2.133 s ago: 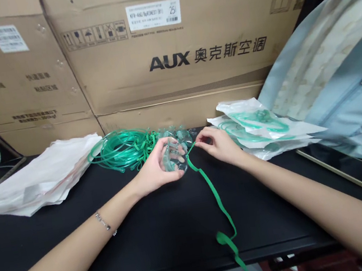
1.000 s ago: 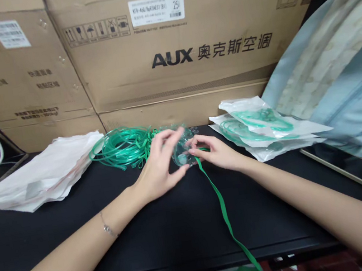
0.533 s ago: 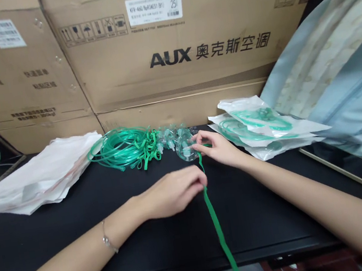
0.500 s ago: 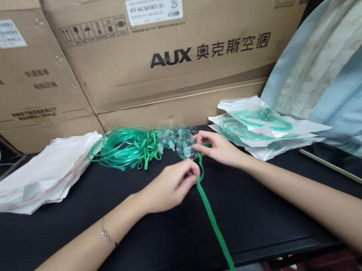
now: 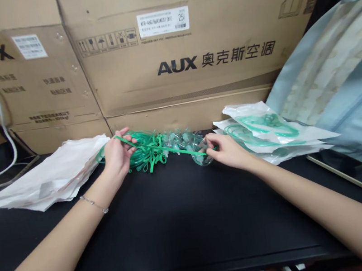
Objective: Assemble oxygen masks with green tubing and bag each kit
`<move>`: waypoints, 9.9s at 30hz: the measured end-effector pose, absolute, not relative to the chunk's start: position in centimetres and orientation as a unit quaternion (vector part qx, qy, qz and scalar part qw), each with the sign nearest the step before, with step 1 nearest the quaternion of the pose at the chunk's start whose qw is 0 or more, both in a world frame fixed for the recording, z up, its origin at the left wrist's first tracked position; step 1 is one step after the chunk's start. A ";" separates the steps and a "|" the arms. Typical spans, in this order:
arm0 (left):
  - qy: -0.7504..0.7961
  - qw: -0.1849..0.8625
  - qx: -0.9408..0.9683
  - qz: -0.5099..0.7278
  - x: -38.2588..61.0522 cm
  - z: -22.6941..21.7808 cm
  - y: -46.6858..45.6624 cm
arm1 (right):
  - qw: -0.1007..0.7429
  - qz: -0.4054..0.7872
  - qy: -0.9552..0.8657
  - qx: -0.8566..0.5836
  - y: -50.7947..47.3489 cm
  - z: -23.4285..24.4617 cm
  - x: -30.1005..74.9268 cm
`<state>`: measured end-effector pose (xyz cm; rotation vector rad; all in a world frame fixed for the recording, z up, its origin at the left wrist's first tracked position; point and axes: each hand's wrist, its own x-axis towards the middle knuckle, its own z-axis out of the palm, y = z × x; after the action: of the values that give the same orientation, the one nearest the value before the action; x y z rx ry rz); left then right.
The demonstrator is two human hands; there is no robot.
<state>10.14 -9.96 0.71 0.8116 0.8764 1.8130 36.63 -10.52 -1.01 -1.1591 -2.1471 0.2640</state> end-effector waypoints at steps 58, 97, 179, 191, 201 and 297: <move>0.335 0.098 0.934 0.079 11.1 0.8 -13.1 | 0.402 0.505 -0.656 -0.391 -11.8 -1.8 34.7; 0.431 0.305 0.747 0.404 14.0 -1.0 -13.1 | 0.424 0.519 -0.649 -0.359 -12.2 -1.5 34.5; 0.347 0.473 0.708 0.393 13.5 -1.6 -12.4 | 0.415 0.550 -0.668 -0.281 -12.9 -1.2 34.5; 0.335 0.282 0.828 0.352 13.5 -0.7 -13.1 | 0.409 0.562 -0.671 -0.259 -13.0 -1.2 34.7; 0.363 0.177 0.849 0.342 13.8 -0.9 -13.0 | 0.403 0.461 -0.740 -0.278 -13.4 -1.2 34.4; 0.461 0.271 0.743 0.404 15.2 -3.9 -12.6 | 0.290 0.188 -0.819 -0.459 -11.2 -3.1 34.9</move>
<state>15.22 -12.62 -3.87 2.0003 1.2414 1.0877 34.91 -11.19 -3.13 -1.2237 -2.1840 0.5027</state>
